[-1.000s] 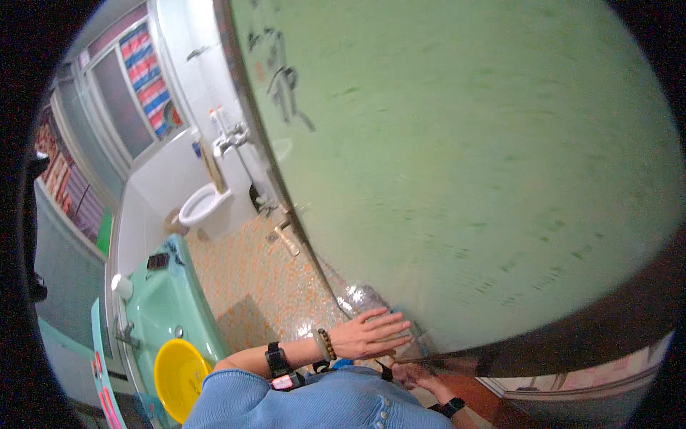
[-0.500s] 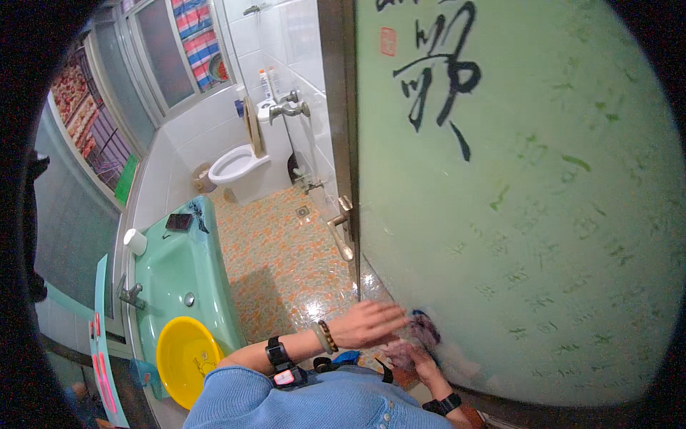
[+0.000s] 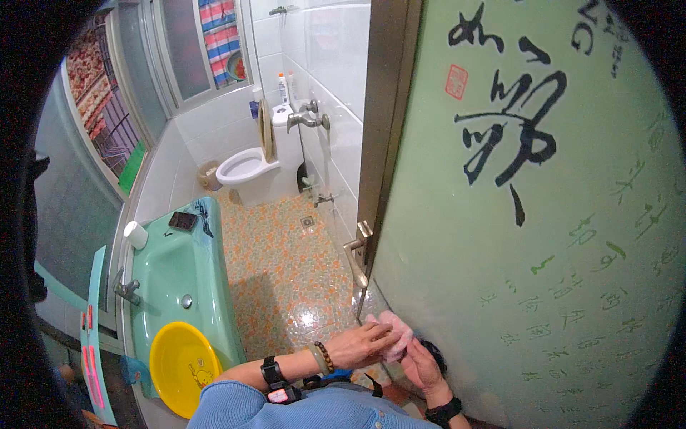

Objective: The person washes a pink cloth in a yellow basin, then wipes a glass door with Chinese calligraphy using the cloth. Afterward, the person uses a long-handled duster to clean the upper frame of the same door.

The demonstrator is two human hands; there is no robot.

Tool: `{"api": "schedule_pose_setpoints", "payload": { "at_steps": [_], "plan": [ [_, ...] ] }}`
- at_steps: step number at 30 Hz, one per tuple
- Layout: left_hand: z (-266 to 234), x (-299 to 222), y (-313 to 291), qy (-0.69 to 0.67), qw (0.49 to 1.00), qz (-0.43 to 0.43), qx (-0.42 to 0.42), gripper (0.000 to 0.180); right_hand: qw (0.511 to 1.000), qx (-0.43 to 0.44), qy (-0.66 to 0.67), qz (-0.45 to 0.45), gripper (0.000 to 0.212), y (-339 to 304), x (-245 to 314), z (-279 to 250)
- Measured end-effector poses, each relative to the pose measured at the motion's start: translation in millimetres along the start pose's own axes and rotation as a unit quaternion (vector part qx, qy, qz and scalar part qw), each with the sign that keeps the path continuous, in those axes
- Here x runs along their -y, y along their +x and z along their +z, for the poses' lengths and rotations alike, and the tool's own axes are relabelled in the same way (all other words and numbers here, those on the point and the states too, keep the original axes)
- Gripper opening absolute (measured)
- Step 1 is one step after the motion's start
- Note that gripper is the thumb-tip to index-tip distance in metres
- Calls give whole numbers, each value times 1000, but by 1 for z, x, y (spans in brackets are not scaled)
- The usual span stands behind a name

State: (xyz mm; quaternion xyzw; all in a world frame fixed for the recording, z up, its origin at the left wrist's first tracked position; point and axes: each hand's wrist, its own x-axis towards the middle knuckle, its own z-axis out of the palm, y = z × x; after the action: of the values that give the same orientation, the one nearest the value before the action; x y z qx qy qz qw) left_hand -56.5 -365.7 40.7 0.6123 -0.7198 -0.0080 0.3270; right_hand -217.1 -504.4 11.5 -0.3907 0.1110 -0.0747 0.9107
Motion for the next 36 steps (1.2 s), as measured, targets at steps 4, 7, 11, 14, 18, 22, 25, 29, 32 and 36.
{"api": "schedule_pose_setpoints", "payload": {
  "at_steps": [4,7,11,14,18,22,25,29,32,36],
  "plan": [
    [-2,14,-4,-165,978,-121,32,49,998,43,-35,41,60,7,6,10],
    [-37,31,7,-182,974,-127,-48,31,997,46,-60,30,57,10,4,8],
    [-124,51,52,-164,945,-162,-231,28,995,5,-87,38,53,7,-4,-3],
    [-190,49,108,-73,912,-88,-394,29,994,8,-87,68,56,1,-8,-11],
    [-262,49,197,-48,817,126,-561,45,990,-48,-91,97,55,-7,-12,-16],
    [-266,45,250,197,809,115,-541,57,989,-37,-108,93,54,-13,-16,-20],
    [-239,52,243,177,813,80,-548,46,989,-41,-101,102,53,-18,-18,-26],
    [-200,74,214,208,839,34,-502,45,987,-58,-89,124,48,-27,-20,-36],
    [-162,91,190,182,858,-11,-480,45,986,-55,-93,130,46,-33,-21,-39],
    [-117,115,158,141,876,-75,-455,44,983,-46,-100,144,47,-37,-22,-39]
  ]
}}
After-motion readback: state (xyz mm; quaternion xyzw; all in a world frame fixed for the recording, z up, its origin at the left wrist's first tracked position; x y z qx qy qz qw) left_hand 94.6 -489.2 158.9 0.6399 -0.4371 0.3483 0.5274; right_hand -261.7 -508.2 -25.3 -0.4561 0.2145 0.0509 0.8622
